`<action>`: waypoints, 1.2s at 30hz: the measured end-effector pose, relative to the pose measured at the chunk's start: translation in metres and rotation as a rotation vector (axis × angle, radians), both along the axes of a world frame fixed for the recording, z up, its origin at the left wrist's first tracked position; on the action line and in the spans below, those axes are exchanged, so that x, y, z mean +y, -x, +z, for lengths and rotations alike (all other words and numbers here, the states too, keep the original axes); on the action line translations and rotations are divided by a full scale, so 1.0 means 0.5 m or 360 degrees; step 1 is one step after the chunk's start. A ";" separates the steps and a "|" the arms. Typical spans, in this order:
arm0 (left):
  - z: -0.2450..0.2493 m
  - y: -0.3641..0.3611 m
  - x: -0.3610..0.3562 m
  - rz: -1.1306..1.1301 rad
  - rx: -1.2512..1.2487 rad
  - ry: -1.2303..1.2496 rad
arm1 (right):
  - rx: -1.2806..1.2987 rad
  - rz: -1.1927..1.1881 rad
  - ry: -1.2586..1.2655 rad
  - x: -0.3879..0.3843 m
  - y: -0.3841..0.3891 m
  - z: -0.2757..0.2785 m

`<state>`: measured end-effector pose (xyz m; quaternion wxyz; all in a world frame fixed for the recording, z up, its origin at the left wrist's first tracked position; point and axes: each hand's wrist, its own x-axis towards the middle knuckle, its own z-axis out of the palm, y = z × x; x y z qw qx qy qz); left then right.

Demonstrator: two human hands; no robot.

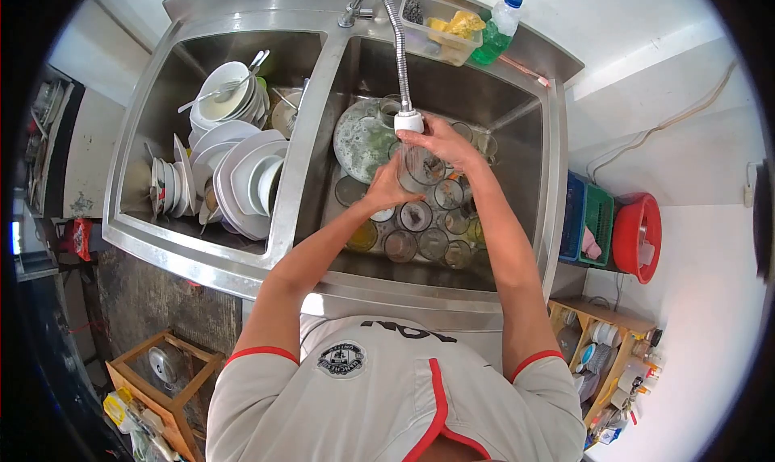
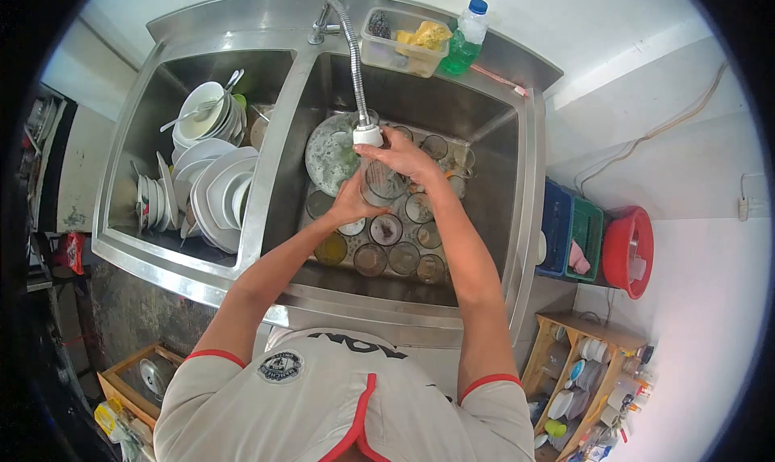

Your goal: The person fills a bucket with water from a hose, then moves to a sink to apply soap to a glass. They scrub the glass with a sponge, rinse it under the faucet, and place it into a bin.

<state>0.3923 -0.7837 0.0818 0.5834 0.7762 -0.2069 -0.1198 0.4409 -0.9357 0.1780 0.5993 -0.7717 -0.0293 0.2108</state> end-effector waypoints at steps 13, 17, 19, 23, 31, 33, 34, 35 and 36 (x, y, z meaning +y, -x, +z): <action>-0.045 0.009 0.006 -0.0041 0.0917 0.0652 | 0.0118 -0.0005 0.0111 -0.008 -0.004 -0.007; -0.035 0.016 -0.003 -0.0139 0.1606 0.0906 | 0.0089 -0.0047 0.0010 0.003 0.000 -0.009; -0.025 0.009 -0.011 -0.0210 0.1827 0.1027 | 0.0145 -0.0048 -0.0025 0.005 -0.001 -0.010; -0.045 -0.014 -0.037 -0.0211 0.1832 0.1158 | 0.0193 -0.0041 -0.0069 0.016 0.008 0.000; -0.052 -0.063 -0.034 -0.0171 0.1817 0.1221 | 0.0337 -0.0006 0.0000 0.001 0.012 0.039; -0.053 -0.075 -0.032 -0.0132 0.1697 0.1297 | 0.0260 -0.0034 -0.0013 0.001 0.010 0.029; -0.045 -0.076 -0.029 -0.0108 0.1638 0.1335 | 0.0225 -0.0045 -0.0020 0.004 0.011 0.024; -0.037 -0.077 -0.028 -0.0028 0.1604 0.1316 | 0.0215 -0.0031 -0.0052 0.008 0.012 0.022; -0.029 -0.075 -0.029 0.0052 0.1568 0.1298 | 0.0204 -0.0015 -0.0082 0.013 0.015 0.020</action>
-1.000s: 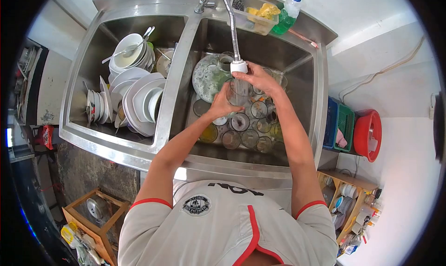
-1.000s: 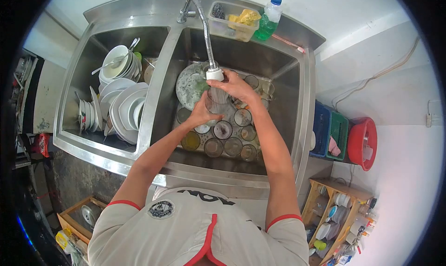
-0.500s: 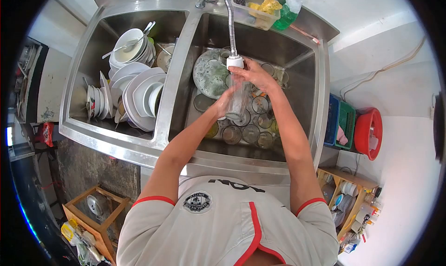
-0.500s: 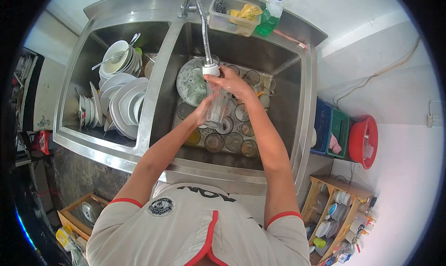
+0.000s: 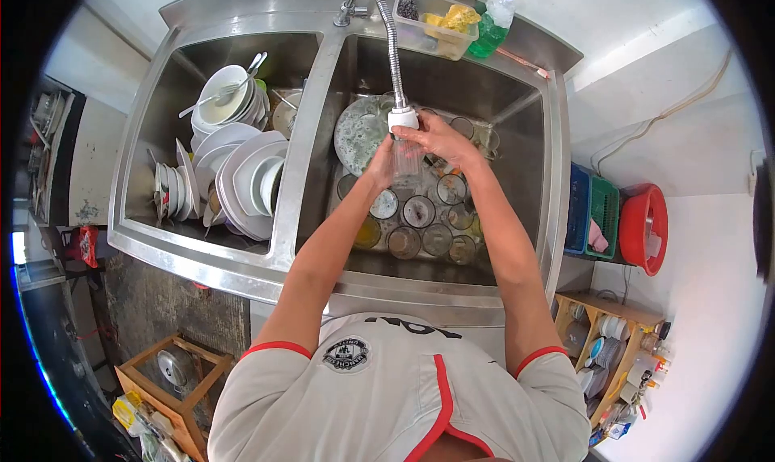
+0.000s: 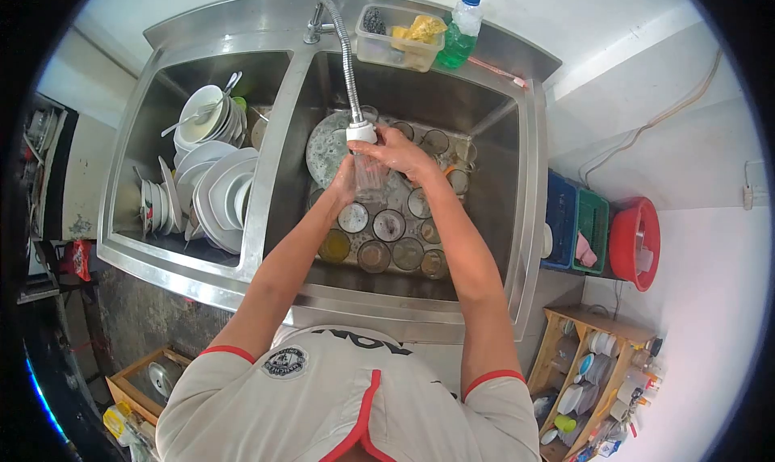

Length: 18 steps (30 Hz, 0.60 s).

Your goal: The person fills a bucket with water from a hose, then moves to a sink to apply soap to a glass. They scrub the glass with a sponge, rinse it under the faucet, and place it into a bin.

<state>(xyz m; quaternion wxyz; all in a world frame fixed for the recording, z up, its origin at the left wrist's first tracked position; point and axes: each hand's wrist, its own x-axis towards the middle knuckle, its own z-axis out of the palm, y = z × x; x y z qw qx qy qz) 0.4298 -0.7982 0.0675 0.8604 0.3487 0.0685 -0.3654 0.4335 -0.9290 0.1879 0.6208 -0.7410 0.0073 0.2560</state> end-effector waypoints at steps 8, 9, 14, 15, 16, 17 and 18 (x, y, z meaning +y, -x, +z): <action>0.014 0.042 0.056 0.0007 -0.0315 -0.0441 | -0.0251 -0.0040 0.0155 0.007 -0.004 -0.010; -0.002 0.057 0.059 0.0094 -0.0332 -0.0464 | -0.0300 -0.0045 0.0121 0.004 -0.005 -0.023; 0.018 0.135 0.054 -0.0080 -0.0541 -0.0775 | -0.0073 -0.0084 -0.0147 0.007 0.005 -0.026; 0.028 0.146 0.049 -0.0116 -0.0590 -0.0777 | 0.0013 -0.0142 -0.0348 0.007 0.009 -0.031; 0.048 0.146 0.045 -0.0148 -0.0653 -0.0779 | 0.0084 -0.0199 -0.0549 0.009 0.005 -0.030; 0.045 0.141 0.039 -0.0094 -0.0770 -0.0820 | 0.0270 -0.0257 -0.0705 0.001 0.003 -0.030; 0.035 0.137 0.033 -0.0044 -0.0880 -0.0862 | 0.0294 -0.0258 -0.0844 -0.008 -0.002 -0.044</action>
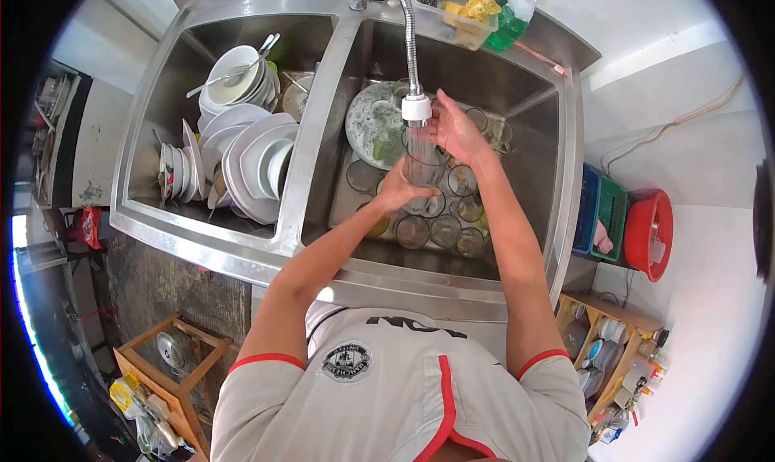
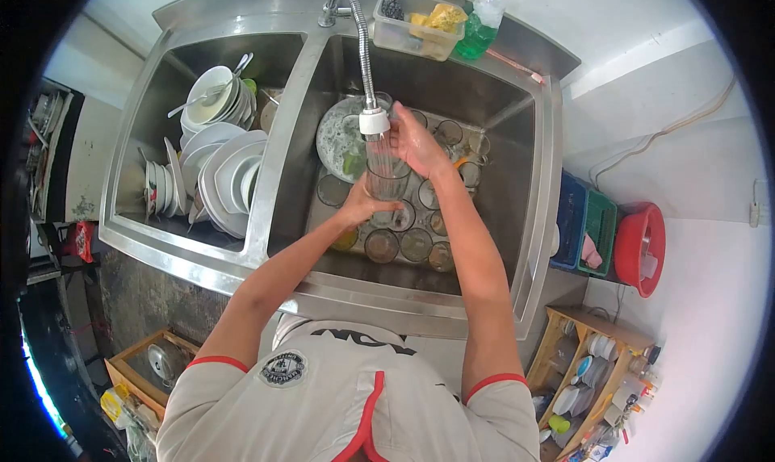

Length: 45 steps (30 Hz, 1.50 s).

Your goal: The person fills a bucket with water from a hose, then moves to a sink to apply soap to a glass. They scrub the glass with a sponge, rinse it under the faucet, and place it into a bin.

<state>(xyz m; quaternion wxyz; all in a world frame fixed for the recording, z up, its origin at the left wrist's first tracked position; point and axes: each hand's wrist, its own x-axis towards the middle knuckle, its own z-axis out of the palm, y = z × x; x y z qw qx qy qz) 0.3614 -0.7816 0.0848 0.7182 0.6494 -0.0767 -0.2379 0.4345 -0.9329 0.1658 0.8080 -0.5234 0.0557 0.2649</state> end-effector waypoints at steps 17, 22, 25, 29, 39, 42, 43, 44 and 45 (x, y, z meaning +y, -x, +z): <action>-0.028 -0.041 0.000 0.0033 -0.0160 0.0130 | -0.0445 0.0261 0.0644 -0.008 -0.010 0.023; 0.040 -0.022 -0.009 -0.0153 0.0250 0.0265 | -0.0390 0.0289 0.0731 -0.007 -0.016 0.038; 0.020 -0.025 -0.014 -0.0155 0.0211 0.0319 | -0.0349 0.0272 0.0782 -0.006 -0.012 0.051; 0.017 -0.016 -0.003 -0.0015 0.0162 0.0394 | -0.0373 0.0262 0.0850 -0.009 -0.009 0.058; 0.024 -0.035 0.007 -0.0465 0.0176 0.0195 | -0.0315 0.0278 0.0803 0.005 0.004 0.066; 0.021 -0.032 0.005 -0.0151 0.0214 0.0251 | -0.0357 0.0265 0.0796 0.001 -0.008 0.054; 0.019 -0.044 0.001 -0.0229 0.0156 0.0224 | -0.0366 0.0264 0.0810 0.003 -0.010 0.056; 0.014 -0.046 -0.001 -0.0301 0.0115 0.0199 | -0.0374 0.0263 0.0824 -0.004 -0.015 0.059; 0.004 -0.031 0.002 -0.0371 0.0099 0.0165 | -0.0358 0.0267 0.0823 -0.005 -0.011 0.058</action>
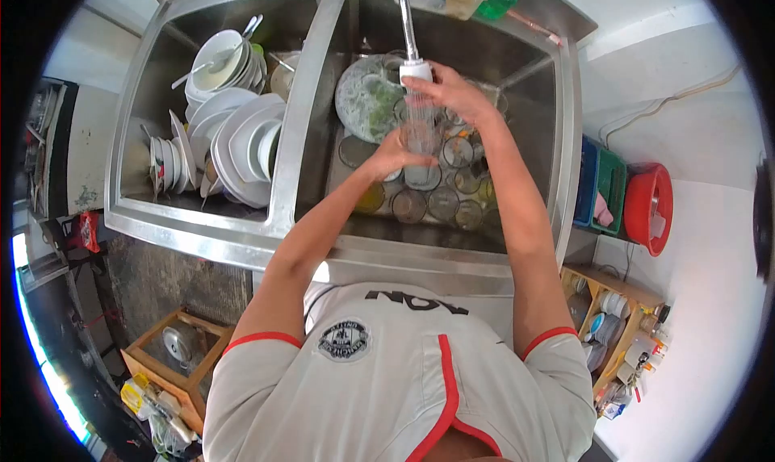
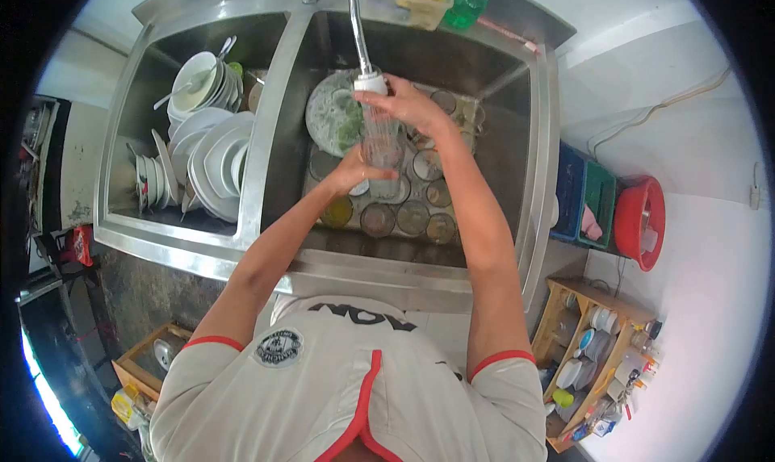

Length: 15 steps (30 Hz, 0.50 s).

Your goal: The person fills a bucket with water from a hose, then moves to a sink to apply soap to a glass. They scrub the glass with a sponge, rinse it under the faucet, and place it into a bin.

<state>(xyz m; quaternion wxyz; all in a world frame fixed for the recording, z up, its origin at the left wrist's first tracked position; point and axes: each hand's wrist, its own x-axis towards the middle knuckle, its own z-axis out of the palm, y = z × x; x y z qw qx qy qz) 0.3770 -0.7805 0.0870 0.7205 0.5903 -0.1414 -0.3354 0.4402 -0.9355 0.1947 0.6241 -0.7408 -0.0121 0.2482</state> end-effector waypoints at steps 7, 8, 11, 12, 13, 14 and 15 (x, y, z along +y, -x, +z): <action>-0.001 -0.014 0.016 -0.0015 0.0200 -0.0027 | 0.0004 -0.0026 -0.0092 0.006 0.011 -0.007; -0.011 -0.015 0.015 0.0082 0.0279 0.0003 | -0.0016 -0.0031 -0.0104 0.008 0.003 -0.005; 0.004 -0.020 0.007 -0.0104 0.0315 0.0042 | -0.0004 -0.0031 -0.0054 0.005 0.004 0.004; 0.011 -0.010 0.011 -0.0237 0.0304 0.0034 | 0.0018 -0.0039 -0.0045 0.004 0.011 -0.004; 0.002 -0.009 0.016 -0.0147 0.0378 0.0021 | 0.0019 -0.0050 -0.0042 0.003 0.007 -0.009; -0.009 -0.013 0.016 -0.0061 0.0440 0.0011 | 0.0007 -0.0065 -0.0036 0.001 0.000 -0.010; -0.017 -0.019 0.012 0.0022 0.0502 0.0010 | -0.0004 -0.0066 -0.0023 -0.001 -0.003 -0.010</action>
